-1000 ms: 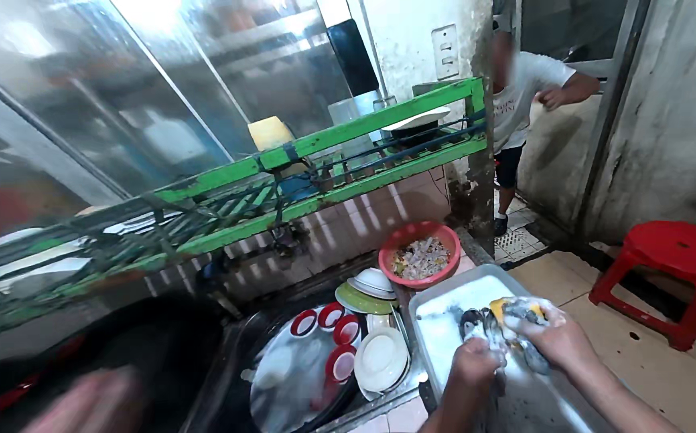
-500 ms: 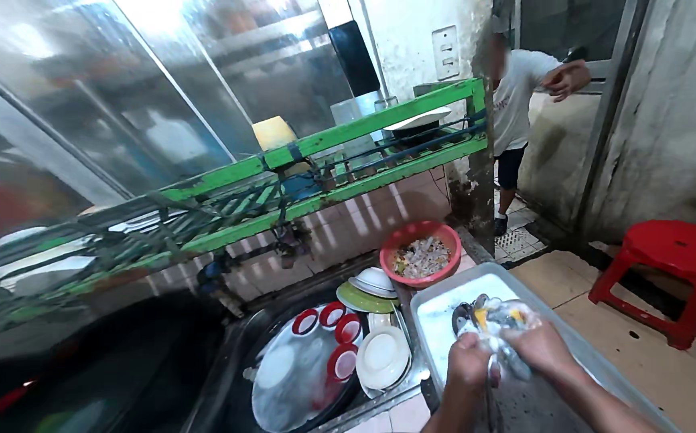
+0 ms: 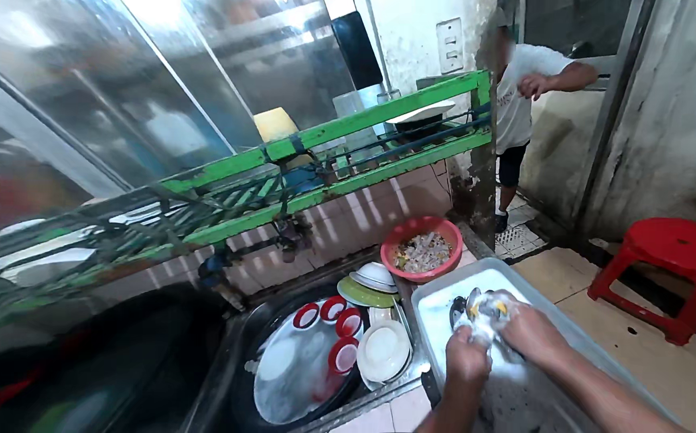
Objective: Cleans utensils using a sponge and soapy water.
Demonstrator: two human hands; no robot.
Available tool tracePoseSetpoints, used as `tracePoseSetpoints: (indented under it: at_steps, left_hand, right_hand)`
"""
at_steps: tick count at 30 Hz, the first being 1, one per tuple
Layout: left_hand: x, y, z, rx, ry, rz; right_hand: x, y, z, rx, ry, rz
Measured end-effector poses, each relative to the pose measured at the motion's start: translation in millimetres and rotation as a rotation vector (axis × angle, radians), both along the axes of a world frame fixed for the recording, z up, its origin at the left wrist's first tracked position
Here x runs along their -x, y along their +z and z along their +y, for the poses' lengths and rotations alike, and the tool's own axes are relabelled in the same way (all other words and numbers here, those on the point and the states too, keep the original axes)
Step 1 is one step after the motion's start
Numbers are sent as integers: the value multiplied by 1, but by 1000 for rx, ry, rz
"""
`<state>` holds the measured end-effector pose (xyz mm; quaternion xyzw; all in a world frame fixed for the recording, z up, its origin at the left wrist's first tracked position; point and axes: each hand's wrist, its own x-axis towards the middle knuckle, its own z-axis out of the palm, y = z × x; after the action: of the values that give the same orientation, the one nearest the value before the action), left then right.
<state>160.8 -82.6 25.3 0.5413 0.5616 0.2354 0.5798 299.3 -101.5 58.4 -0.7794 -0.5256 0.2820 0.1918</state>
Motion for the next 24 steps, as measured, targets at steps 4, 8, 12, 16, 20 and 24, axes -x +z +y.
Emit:
tracePoseSetpoints:
  at_steps: [4,8,12,16,20,24]
  left_hand:
    - [-4,4,1,76,21,-31]
    - [-1,9,-4,154,-27,-205]
    - [3,2,-7,136,-111,-367]
    - [2,-2,-3,135,-77,-325]
    - [0,-1,-2,138,-20,-281]
    - [5,-2,0,166,22,-378]
  right_hand:
    - [-32,7,20,-220,-213,13]
    - [-41,0,11,-276,-215,269]
    - [-41,17,2,-177,-158,180]
    - [-63,23,4,-471,-496,396]
    - [-21,6,-3,-234,-436,517]
    - [-14,1,-3,-177,-352,472]
